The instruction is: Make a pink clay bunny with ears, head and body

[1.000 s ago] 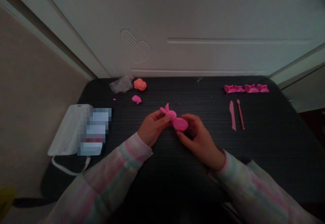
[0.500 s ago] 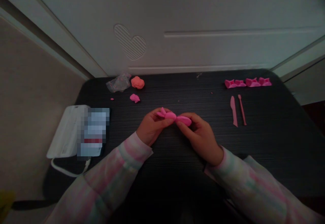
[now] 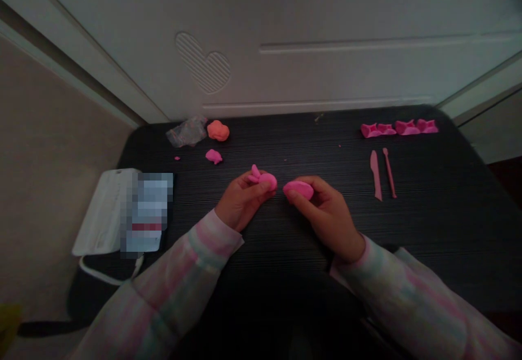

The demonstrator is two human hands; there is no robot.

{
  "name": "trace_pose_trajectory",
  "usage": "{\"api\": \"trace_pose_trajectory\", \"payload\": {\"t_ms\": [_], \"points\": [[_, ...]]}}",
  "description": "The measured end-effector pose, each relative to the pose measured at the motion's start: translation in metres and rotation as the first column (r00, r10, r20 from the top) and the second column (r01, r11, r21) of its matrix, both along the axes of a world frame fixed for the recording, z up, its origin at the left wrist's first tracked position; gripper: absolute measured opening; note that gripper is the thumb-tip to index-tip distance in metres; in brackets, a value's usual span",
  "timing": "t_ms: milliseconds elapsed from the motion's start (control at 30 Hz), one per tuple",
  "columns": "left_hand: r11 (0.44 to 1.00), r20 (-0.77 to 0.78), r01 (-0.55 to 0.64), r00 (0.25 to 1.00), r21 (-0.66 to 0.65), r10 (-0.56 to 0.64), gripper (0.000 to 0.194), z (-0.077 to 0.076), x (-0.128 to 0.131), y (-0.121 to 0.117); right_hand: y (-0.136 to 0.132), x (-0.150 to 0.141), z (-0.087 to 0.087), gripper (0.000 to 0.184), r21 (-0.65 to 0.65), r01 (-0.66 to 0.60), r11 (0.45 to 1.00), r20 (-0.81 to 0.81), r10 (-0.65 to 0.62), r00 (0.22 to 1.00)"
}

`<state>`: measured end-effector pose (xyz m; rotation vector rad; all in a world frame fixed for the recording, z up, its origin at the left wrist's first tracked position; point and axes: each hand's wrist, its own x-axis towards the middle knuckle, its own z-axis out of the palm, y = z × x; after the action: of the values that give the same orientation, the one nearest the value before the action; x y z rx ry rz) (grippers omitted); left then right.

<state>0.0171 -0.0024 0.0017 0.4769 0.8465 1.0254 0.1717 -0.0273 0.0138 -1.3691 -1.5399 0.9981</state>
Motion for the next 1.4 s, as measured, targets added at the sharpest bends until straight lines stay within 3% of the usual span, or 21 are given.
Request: {"api": "trace_pose_trajectory", "payload": {"t_ms": [400,1400], "points": [[1.000,0.008,-0.002,1.000,-0.003,0.002,0.014,0.0019,0.0039,-0.0023,-0.0020,-0.0031,-0.0034,0.014,-0.073,-0.067,0.995,-0.037,0.065,0.997],[0.996,-0.030,0.005,1.000,0.083,-0.002,0.012,0.0003,0.0085,-0.0045,-0.0018,-0.0043,-0.0034,0.015,-0.114,-0.016,0.993,-0.023,0.014,1.000]]}}
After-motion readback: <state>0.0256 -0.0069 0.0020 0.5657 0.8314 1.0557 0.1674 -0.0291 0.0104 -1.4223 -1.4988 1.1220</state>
